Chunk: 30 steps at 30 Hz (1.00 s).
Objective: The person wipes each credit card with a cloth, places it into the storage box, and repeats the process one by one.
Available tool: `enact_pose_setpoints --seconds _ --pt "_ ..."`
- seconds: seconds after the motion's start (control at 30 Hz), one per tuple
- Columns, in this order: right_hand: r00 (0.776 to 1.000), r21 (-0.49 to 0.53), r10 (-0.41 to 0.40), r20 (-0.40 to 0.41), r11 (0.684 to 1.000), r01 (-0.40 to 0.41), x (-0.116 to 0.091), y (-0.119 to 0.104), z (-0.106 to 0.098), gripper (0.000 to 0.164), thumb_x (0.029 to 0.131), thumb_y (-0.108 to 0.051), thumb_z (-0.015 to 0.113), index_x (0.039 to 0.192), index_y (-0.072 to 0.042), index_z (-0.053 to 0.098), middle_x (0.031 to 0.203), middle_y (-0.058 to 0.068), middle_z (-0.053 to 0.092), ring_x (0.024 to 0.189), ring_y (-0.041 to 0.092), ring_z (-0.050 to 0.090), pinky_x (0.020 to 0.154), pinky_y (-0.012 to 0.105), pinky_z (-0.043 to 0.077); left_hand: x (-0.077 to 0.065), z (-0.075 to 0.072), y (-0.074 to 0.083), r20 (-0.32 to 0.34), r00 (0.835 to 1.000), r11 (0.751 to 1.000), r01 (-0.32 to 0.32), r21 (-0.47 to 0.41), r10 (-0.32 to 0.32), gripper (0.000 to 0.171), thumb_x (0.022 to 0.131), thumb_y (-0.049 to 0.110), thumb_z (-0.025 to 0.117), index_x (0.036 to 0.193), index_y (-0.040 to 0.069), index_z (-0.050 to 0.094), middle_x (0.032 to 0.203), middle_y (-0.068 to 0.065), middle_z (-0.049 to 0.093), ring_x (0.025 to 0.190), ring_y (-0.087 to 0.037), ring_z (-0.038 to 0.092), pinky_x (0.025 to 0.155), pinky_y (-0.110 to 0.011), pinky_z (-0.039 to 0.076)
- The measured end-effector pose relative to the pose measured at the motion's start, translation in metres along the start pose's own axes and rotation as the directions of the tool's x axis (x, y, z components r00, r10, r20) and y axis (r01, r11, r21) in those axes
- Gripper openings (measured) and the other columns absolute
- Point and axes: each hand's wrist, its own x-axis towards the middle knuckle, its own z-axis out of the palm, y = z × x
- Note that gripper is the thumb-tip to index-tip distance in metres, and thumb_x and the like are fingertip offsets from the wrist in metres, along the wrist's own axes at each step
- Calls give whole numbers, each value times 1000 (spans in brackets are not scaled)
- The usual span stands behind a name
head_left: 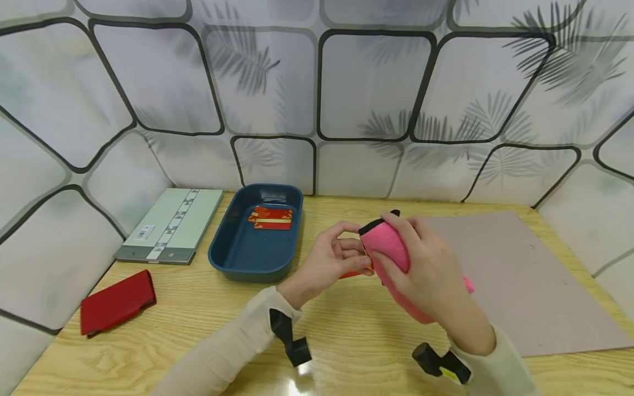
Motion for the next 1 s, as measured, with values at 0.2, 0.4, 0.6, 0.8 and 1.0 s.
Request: enact_pose_setpoints --seconds 0.2,0.4,0.6,0.8,1.0 --pt "998 27 46 52 999 -47 1 6 -1 60 73 -16 83 126 -7 56 97 17 57 71 27 58 54 40 54 1 1 0 -5 1000 1000 3 -1 -3 41 88 -20 51 125 -6 40 85 4 68 76 -10 68 72 -28 59" --pt "993 11 84 78 996 -85 3 15 -3 60 75 -17 82 127 -8 55 97 17 56 69 27 57 53 41 54 1 1 0 -30 999 1000 -9 22 10 42 87 -18 52 126 -6 41 85 3 67 74 -11 66 75 -36 61" --pt "985 -14 139 100 990 -138 4 26 -6 60 76 -16 81 129 -9 54 99 18 57 72 30 59 55 46 55 0 2 0 -84 996 999 -6 40 9 43 86 -17 56 126 -6 43 86 2 68 76 -11 66 77 -43 60" --pt "980 -47 180 90 983 -176 4 29 -8 57 78 -17 79 128 -10 54 100 19 56 72 33 60 56 51 55 0 1 1 -98 995 999 1 50 4 43 86 -16 57 126 -5 45 87 2 67 77 -12 66 79 -49 59" --pt "983 -87 162 82 984 -155 4 23 -7 57 77 -20 79 128 -10 55 97 19 56 68 33 59 54 49 54 1 1 2 -88 996 999 1 51 3 43 86 -17 56 126 -6 44 86 2 67 78 -11 66 81 -52 57"
